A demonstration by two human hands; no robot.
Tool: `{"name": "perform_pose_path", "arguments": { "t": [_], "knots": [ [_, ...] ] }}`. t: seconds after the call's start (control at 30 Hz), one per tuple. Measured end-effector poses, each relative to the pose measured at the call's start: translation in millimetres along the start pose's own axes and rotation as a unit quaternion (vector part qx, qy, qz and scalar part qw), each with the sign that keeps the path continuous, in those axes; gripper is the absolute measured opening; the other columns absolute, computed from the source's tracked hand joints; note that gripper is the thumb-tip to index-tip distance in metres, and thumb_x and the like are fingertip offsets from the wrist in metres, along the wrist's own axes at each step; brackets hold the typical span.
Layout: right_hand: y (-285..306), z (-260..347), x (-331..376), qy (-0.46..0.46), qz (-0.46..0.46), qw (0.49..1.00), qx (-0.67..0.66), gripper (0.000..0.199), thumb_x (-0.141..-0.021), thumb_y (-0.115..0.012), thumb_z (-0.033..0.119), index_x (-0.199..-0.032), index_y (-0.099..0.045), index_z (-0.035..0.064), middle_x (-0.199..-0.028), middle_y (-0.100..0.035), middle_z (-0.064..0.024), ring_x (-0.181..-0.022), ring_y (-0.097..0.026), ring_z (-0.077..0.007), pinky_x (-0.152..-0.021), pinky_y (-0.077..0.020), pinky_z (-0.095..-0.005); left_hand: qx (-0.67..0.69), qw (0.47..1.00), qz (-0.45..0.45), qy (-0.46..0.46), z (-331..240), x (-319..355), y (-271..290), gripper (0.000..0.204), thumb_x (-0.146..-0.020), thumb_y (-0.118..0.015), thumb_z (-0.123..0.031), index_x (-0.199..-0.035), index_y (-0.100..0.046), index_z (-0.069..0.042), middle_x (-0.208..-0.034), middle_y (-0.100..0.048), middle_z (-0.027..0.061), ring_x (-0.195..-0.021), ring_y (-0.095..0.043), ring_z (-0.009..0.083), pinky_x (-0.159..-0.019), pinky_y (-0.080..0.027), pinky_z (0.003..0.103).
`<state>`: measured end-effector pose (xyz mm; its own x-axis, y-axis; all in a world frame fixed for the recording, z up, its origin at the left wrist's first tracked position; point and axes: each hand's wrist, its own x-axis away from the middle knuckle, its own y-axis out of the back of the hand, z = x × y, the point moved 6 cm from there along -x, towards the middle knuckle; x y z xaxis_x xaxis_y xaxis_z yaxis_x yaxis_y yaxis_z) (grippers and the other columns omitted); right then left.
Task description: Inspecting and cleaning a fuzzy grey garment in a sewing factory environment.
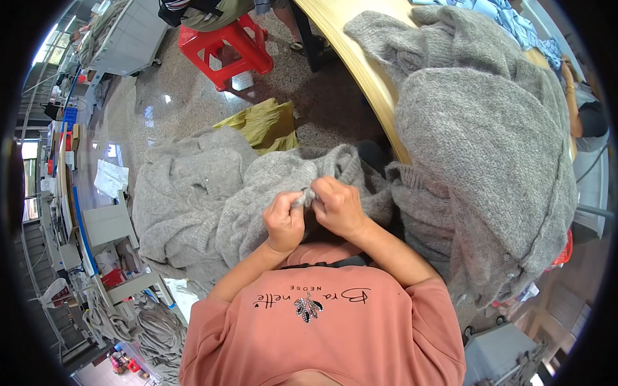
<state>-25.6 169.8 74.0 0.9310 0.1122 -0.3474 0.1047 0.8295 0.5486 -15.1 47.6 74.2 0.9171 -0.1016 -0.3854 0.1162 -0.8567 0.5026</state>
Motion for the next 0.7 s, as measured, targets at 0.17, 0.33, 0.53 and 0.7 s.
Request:
{"name": "perform_pose_path", "arguments": {
  "t": [0.17,0.33,0.53,0.7],
  "knots": [
    [16,-23,18,-0.023,0.049,0.994,0.093,0.026,-0.06,-0.05,-0.005,-0.085,-0.049,0.0031,-0.079,-0.05,-0.0128,-0.075,-0.051,-0.0328,-0.06,-0.0417,-0.0364,0.146,0.966,-0.005,0.215,29,-10,6,0.007,-0.073,-0.056,0.004,-0.078,-0.054,-0.001,-0.063,-0.049,-0.0042,-0.055,-0.04,0.0028,-0.048,-0.034,0.018],
    [20,-46,31,-0.185,0.041,0.971,-0.148,0.027,-0.066,-0.052,-0.002,-0.092,-0.047,0.0004,-0.094,-0.051,-0.0137,-0.086,-0.05,-0.0307,-0.074,-0.0399,-0.0378,0.142,0.967,0.013,0.21,27,-16,-1,0.007,-0.073,-0.057,0.003,-0.077,-0.054,-0.001,-0.059,-0.047,-0.005,-0.052,-0.037,0.0014,-0.045,-0.031,0.017],
    [17,-6,12,0.01,-0.046,0.994,0.1,0.042,-0.058,-0.062,0.001,-0.096,-0.045,-0.0001,-0.093,-0.051,-0.0159,-0.085,-0.05,-0.0301,-0.072,-0.0398,-0.0376,0.152,0.967,0.003,0.203,16,-18,-6,0.006,-0.073,-0.057,0.002,-0.077,-0.054,-0.001,-0.058,-0.046,-0.0055,-0.051,-0.036,0.0011,-0.044,-0.031,0.017],
    [31,-26,21,-0.056,-0.056,0.997,-0.009,0.032,-0.061,-0.055,-0.002,-0.091,-0.046,-0.0004,-0.077,-0.052,-0.0132,-0.06,-0.051,-0.0275,-0.054,-0.0418,-0.033,0.154,0.962,0.006,0.224,22,-24,-1,0.005,-0.074,-0.056,0.002,-0.077,-0.054,-0.001,-0.059,-0.048,-0.0046,-0.052,-0.038,0.001,-0.045,-0.032,0.017]
  ]
}}
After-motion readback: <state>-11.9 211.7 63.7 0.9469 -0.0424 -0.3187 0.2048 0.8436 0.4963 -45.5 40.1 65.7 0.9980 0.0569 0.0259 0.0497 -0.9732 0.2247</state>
